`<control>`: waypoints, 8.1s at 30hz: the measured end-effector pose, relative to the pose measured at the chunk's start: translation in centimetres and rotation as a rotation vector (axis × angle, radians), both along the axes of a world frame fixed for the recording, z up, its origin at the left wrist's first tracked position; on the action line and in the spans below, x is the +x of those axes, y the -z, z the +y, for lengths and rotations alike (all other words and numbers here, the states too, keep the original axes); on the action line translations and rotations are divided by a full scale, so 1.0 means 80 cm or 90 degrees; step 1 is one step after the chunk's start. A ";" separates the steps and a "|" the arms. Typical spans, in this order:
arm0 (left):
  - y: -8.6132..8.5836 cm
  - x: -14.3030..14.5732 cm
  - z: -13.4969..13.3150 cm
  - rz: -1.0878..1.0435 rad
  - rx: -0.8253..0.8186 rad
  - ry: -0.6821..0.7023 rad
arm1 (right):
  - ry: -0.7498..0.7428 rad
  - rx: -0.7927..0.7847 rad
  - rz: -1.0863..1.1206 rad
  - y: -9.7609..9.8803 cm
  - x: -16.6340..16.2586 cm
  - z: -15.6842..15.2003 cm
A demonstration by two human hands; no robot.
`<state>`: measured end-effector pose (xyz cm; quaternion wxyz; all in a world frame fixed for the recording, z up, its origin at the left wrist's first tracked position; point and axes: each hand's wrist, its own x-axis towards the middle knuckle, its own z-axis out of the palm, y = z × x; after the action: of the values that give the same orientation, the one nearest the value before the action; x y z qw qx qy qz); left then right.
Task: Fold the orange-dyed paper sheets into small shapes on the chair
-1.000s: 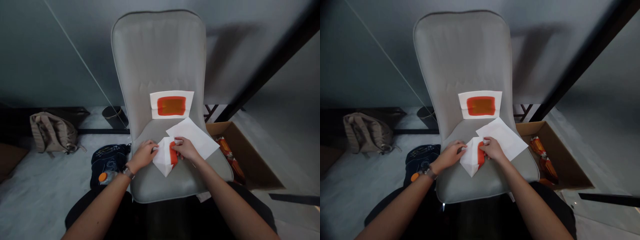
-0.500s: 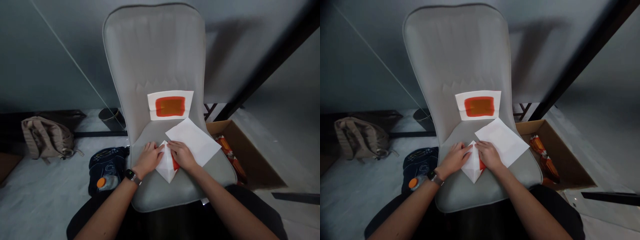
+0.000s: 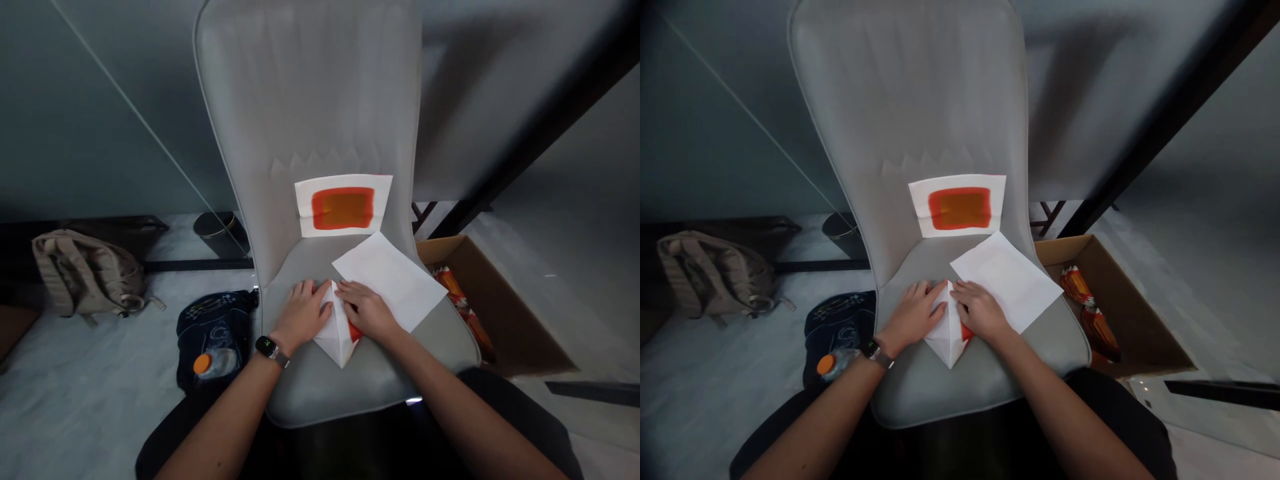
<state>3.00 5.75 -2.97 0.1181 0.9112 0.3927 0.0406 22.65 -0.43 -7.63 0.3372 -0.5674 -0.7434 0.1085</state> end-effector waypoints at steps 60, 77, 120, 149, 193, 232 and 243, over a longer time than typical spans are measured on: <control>-0.029 -0.035 0.044 -0.410 -0.613 -0.095 | 0.066 -0.337 0.409 -0.061 0.019 -0.078; -0.048 0.033 -0.072 -0.099 0.271 0.384 | 0.113 -0.242 0.375 -0.039 0.059 -0.035; -0.009 -0.035 0.047 -0.228 -0.305 0.042 | 0.090 -0.270 0.240 -0.043 0.061 -0.038; 0.000 -0.040 0.037 -0.289 -0.212 0.122 | 0.016 0.052 0.043 -0.012 0.053 -0.063; -0.002 -0.062 0.008 -0.142 -0.001 0.107 | 0.035 -0.041 0.017 -0.026 0.020 -0.075; 0.038 -0.050 -0.125 -0.110 0.209 0.003 | 0.150 -0.107 -0.127 -0.017 -0.037 -0.170; 0.063 -0.024 -0.155 -0.174 0.202 0.041 | 0.274 -0.221 0.676 -0.050 -0.051 -0.135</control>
<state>1.09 -6.66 -7.99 0.0263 0.9164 0.3325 0.2211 18.55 -11.21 -3.65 0.5793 -0.6203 -0.3130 0.4262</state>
